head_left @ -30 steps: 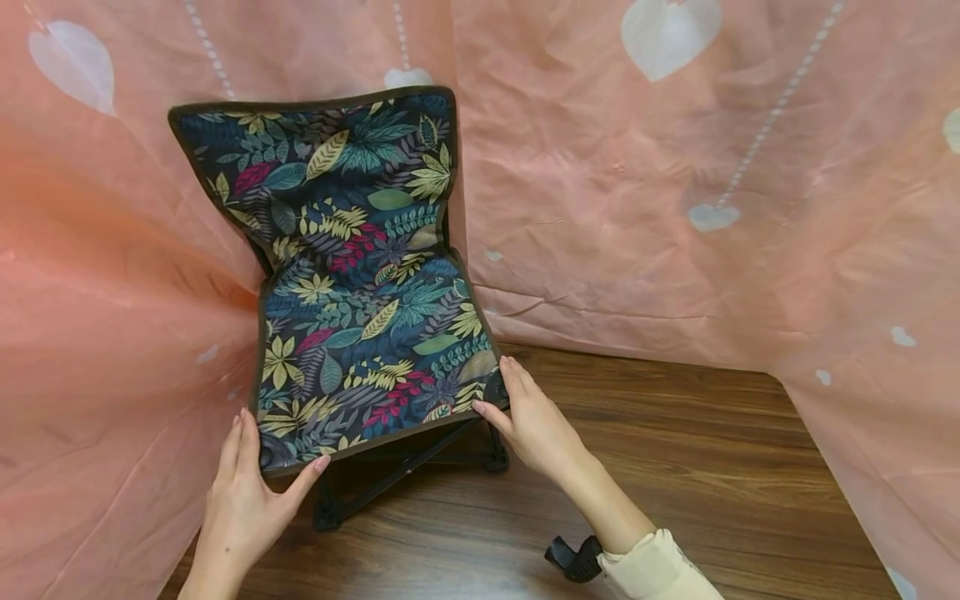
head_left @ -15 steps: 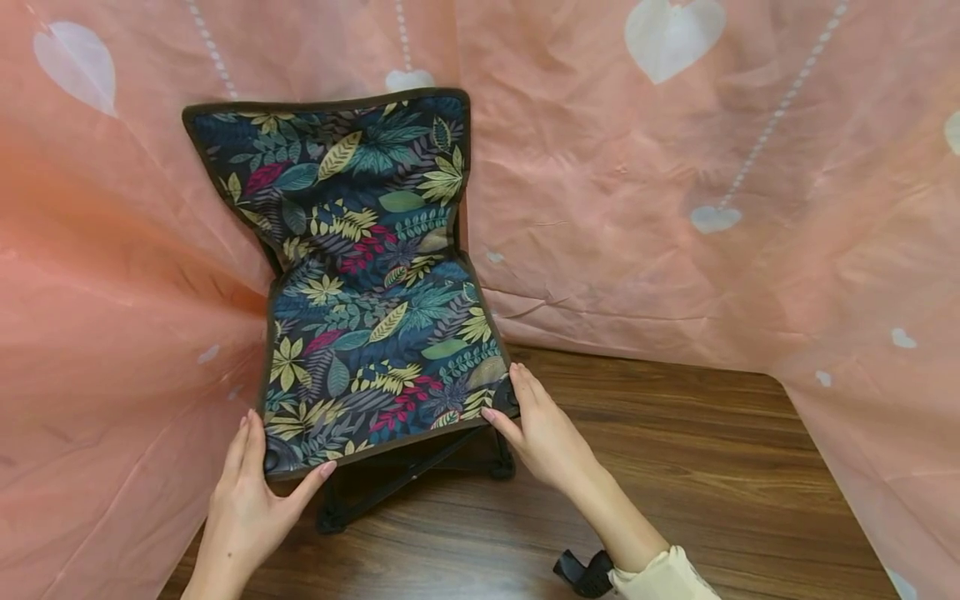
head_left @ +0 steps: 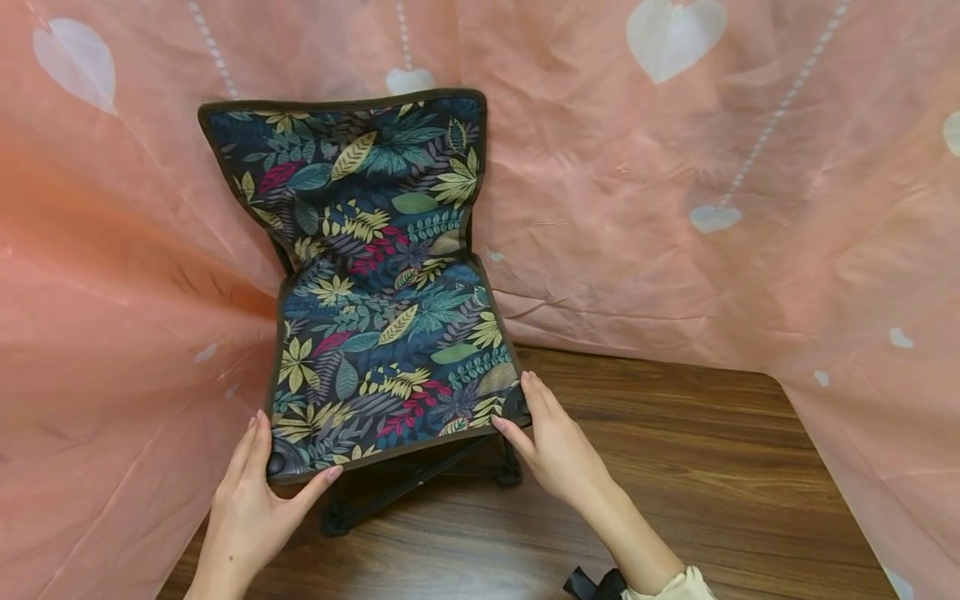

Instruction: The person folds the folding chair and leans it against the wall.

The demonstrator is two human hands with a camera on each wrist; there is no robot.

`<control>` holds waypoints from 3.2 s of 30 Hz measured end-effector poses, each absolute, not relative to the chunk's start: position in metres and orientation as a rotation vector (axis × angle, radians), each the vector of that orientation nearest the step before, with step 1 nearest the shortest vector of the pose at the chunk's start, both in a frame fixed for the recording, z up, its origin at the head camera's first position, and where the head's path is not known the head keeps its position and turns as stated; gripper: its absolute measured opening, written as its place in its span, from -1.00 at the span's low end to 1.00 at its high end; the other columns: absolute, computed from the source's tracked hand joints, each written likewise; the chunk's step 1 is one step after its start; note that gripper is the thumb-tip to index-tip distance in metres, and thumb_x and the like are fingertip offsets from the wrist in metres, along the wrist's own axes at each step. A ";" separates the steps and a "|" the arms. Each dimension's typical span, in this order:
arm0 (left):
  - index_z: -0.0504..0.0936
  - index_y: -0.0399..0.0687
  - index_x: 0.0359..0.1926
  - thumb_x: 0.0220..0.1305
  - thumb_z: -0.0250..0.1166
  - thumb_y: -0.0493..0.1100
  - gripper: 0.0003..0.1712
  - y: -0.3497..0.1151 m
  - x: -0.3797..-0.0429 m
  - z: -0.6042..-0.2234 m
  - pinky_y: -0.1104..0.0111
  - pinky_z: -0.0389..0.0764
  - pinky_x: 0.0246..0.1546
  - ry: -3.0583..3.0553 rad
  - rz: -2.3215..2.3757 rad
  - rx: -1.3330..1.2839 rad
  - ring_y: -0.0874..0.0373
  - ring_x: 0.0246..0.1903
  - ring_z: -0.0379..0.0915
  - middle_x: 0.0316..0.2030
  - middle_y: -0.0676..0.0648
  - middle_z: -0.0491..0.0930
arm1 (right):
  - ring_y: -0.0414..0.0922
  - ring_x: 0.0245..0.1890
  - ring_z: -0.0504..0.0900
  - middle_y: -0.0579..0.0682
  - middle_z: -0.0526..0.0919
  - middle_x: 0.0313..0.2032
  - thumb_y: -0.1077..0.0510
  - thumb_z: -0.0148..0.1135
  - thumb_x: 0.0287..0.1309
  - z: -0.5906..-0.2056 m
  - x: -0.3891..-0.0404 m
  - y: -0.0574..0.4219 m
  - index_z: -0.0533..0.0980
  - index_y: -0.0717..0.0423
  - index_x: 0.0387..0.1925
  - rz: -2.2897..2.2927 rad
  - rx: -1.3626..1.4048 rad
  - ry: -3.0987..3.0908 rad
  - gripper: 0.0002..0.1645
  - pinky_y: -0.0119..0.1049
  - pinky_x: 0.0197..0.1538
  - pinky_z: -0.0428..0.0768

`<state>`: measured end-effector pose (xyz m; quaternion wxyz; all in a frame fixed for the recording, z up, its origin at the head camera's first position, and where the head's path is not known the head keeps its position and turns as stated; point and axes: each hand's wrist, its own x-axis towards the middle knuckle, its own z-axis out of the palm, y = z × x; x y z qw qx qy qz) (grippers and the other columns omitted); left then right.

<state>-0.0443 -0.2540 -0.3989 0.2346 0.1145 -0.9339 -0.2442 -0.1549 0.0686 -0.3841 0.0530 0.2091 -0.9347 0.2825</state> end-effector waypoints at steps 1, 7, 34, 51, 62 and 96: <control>-0.01 -0.26 0.49 -0.18 0.57 0.20 0.37 -0.254 -0.044 -0.399 -0.33 0.39 0.06 -2.558 -0.670 0.313 -0.44 0.28 0.21 0.40 -0.43 0.14 | 0.15 0.38 0.33 0.26 0.23 0.42 -0.26 0.07 0.31 -0.384 -0.155 0.068 0.15 0.28 0.43 0.855 0.637 -2.837 -0.08 0.10 0.30 0.43; -0.01 -0.25 0.49 -0.17 0.56 0.22 0.36 -0.256 -0.045 -0.398 -0.32 0.42 0.03 -2.563 -0.677 0.333 -0.44 0.26 0.25 0.40 -0.41 0.16 | 0.16 0.37 0.34 0.26 0.24 0.41 -0.28 0.05 0.32 -0.388 -0.156 0.067 0.17 0.30 0.42 0.835 0.645 -2.821 -0.08 0.10 0.29 0.44; -0.08 -0.10 0.53 -0.19 0.53 0.32 0.42 -0.259 -0.044 -0.399 -0.31 0.42 0.04 -2.641 -0.669 0.380 -0.42 0.29 0.21 0.44 -0.36 0.11 | 0.14 0.37 0.34 0.26 0.27 0.40 -0.22 0.09 0.32 -0.394 -0.155 0.067 0.18 0.32 0.40 0.818 0.650 -2.756 -0.11 0.11 0.29 0.44; 0.13 -0.08 0.48 -0.24 0.55 0.30 0.31 -0.272 -0.041 -0.396 -0.13 0.48 0.02 -2.622 -0.588 0.208 -0.27 0.28 0.33 0.41 -0.26 0.24 | 0.18 0.35 0.35 0.26 0.27 0.40 -0.22 0.12 0.30 -0.393 -0.157 0.070 0.17 0.28 0.42 0.823 0.650 -2.773 -0.10 0.16 0.26 0.44; 0.26 -0.13 0.43 -0.24 0.56 0.29 0.24 -0.277 -0.041 -0.397 -0.10 0.51 -0.01 -2.604 -0.582 0.150 -0.27 0.23 0.39 0.37 -0.24 0.31 | 0.18 0.32 0.40 0.25 0.30 0.38 -0.15 0.19 0.28 -0.394 -0.157 0.071 0.20 0.29 0.40 0.819 0.664 -2.746 -0.13 0.17 0.24 0.45; 0.35 -0.14 0.38 -0.26 0.57 0.26 0.18 -0.292 -0.043 -0.397 0.02 0.57 -0.01 -2.575 -0.512 -0.015 -0.17 0.19 0.48 0.30 -0.23 0.42 | 0.24 0.25 0.46 0.25 0.36 0.35 -0.09 0.27 0.22 -0.392 -0.157 0.071 0.25 0.23 0.39 0.802 0.684 -2.686 -0.16 0.22 0.15 0.48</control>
